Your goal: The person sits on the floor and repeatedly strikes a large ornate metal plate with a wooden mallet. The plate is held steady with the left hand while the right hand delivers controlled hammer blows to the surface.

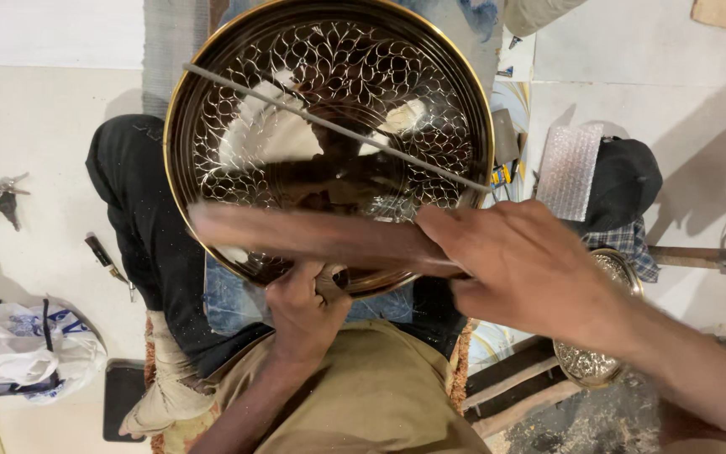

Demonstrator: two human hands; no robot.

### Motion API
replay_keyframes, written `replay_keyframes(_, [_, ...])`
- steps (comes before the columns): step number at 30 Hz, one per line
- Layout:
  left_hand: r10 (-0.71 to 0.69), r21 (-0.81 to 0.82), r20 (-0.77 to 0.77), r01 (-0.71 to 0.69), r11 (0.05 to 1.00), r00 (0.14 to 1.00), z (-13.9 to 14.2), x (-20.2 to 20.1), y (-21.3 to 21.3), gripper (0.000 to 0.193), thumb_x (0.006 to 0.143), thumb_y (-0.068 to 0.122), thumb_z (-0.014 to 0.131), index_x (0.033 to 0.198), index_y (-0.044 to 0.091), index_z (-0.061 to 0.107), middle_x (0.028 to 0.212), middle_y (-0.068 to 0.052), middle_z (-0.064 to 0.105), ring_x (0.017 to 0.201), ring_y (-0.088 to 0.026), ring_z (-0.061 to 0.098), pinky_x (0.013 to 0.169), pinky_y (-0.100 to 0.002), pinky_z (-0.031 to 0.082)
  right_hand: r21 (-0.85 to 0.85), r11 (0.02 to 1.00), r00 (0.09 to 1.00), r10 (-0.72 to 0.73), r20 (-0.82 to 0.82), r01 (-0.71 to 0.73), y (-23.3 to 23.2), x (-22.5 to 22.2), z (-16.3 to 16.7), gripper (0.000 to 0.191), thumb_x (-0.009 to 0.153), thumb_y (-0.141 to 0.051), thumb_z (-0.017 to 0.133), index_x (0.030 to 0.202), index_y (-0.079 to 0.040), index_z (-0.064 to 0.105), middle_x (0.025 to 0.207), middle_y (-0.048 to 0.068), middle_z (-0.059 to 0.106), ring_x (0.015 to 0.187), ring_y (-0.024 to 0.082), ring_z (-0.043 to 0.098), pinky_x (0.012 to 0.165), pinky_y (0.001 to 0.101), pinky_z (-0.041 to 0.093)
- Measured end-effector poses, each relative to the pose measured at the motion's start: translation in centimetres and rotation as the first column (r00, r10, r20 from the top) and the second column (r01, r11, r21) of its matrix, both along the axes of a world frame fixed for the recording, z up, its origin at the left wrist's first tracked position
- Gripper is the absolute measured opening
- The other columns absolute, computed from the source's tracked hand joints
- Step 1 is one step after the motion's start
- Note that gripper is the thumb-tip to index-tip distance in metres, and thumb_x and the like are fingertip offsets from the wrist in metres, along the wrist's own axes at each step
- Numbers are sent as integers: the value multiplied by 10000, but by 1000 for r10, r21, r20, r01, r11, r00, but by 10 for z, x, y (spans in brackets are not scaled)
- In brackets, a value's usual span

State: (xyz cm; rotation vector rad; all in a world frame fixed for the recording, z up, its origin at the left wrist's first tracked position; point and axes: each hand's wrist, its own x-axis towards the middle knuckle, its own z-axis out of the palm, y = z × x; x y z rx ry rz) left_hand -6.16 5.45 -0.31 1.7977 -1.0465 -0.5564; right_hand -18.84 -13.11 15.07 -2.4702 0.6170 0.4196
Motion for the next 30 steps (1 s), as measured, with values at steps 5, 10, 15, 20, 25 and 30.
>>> replay_keyframes(5, [-58, 12, -55, 59, 998, 997, 3, 5, -2, 348, 722, -124, 596, 1039, 15, 627, 870, -162, 730, 792, -286, 766, 701, -334, 593, 137, 988, 942, -21, -334, 71, 1, -4, -12, 404, 707, -51, 709, 1008, -87, 441, 695, 145, 635, 510, 295, 634, 447, 412, 510])
replay_keyframes(10, [-125, 21, -77, 127, 992, 989, 2, 9, -5, 382, 766, -115, 589, 1112, 39, 634, 892, -162, 728, 871, -281, 793, 721, -342, 609, 199, 966, 985, -153, -75, 165, 8, -19, -37, 368, 670, 8, 653, 977, -53, 460, 745, 122, 657, 548, 251, 630, 451, 374, 519])
replay_keyframes(15, [-343, 157, 63, 330, 931, 937, -7, 22, -11, 485, 658, -67, 682, 1126, 56, 705, 773, -199, 712, 709, -372, 720, 625, -437, 566, 265, 915, 953, -292, -82, 303, 20, -42, -62, 435, 639, 31, 640, 1038, -52, 487, 729, 171, 655, 534, 281, 651, 448, 388, 503])
replay_keyframes(20, [-547, 163, 15, 538, 827, 837, -11, 32, -24, 469, 704, -42, 682, 1153, 93, 675, 761, -151, 740, 633, -303, 742, 624, -401, 604, 271, 852, 893, -439, -98, 448, 34, -65, -72, 526, 626, 34, 626, 1134, -50, 515, 816, 175, 682, 546, 275, 710, 443, 361, 524])
replay_keyframes(25, [-665, 143, 48, 654, 743, 746, -6, 40, -37, 472, 677, -12, 717, 1136, 87, 676, 761, -162, 745, 583, -321, 715, 607, -429, 598, 272, 823, 852, -523, 22, 498, 54, -79, -82, 393, 688, -41, 722, 1035, -6, 541, 689, 194, 696, 565, 291, 712, 511, 402, 530])
replay_keyframes(30, [-714, 211, -10, 700, 682, 700, -1, 42, -41, 514, 694, -9, 731, 1194, 97, 676, 737, -166, 732, 604, -320, 716, 582, -445, 580, 270, 797, 830, -557, -16, 540, 63, -94, -87, 451, 686, -37, 716, 1108, 5, 564, 701, 186, 699, 587, 302, 708, 549, 411, 537])
